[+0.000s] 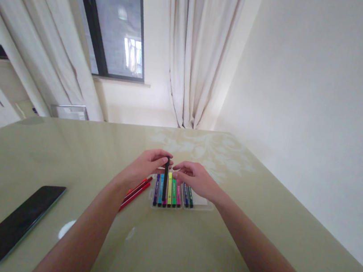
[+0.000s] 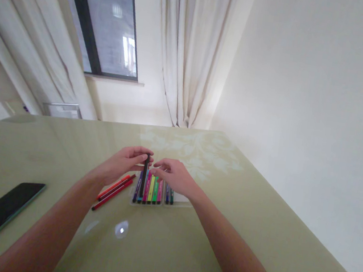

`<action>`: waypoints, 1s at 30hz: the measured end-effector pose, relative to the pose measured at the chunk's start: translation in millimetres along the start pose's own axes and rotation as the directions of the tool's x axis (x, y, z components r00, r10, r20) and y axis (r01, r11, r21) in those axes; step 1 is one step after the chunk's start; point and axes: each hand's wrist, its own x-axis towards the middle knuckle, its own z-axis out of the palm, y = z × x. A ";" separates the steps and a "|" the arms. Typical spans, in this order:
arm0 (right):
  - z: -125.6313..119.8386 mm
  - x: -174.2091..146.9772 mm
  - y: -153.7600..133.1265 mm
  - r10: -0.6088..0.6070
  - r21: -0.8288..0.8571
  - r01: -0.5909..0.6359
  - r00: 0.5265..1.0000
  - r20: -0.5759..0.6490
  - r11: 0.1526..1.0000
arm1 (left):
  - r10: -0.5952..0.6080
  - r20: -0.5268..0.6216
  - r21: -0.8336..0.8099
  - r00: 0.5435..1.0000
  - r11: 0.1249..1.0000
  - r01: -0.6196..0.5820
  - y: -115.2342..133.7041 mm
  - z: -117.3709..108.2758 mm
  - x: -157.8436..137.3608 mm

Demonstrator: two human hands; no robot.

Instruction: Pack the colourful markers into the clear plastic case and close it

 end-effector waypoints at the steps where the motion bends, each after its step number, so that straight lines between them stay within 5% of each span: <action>1: 2.7 0.1 -0.3 0.005 0.066 -0.003 1.000 -0.019 0.998 | 0.029 -0.009 -0.051 1.000 0.998 -0.030 -1.0 7.0 1.6; 5: 1.3 -3.4 1.7 0.032 0.158 -0.015 0.994 -0.105 0.987 | 0.099 -0.071 -0.159 0.993 0.981 -0.110 -5.4 26.3 7.4; 12: -2.7 -26.4 13.6 0.001 0.256 0.018 0.997 -0.074 0.967 | 0.090 -0.186 -0.079 0.978 0.991 -0.106 -15.3 48.3 9.4; 17: -7.3 -35.6 28.7 0.054 0.221 -0.027 0.992 -0.115 0.975 | 0.122 -0.134 0.226 0.984 0.970 -0.089 -19.4 35.8 13.7; 21: -24.7 -35.1 36.3 0.136 0.230 -0.109 0.986 -0.101 0.967 | 0.098 -0.135 0.689 0.986 0.724 0.022 -20.8 -5.5 12.9; 25: -38.2 -31.6 39.8 0.205 0.194 -0.189 0.977 -0.065 0.962 | -0.080 -0.125 0.900 0.989 0.410 0.147 -30.5 -45.5 6.5; 30: -36.7 -28.8 47.3 0.305 0.103 -0.300 0.952 -0.032 0.948 | -0.227 -0.069 0.926 0.971 0.349 0.147 -42.5 -59.8 5.3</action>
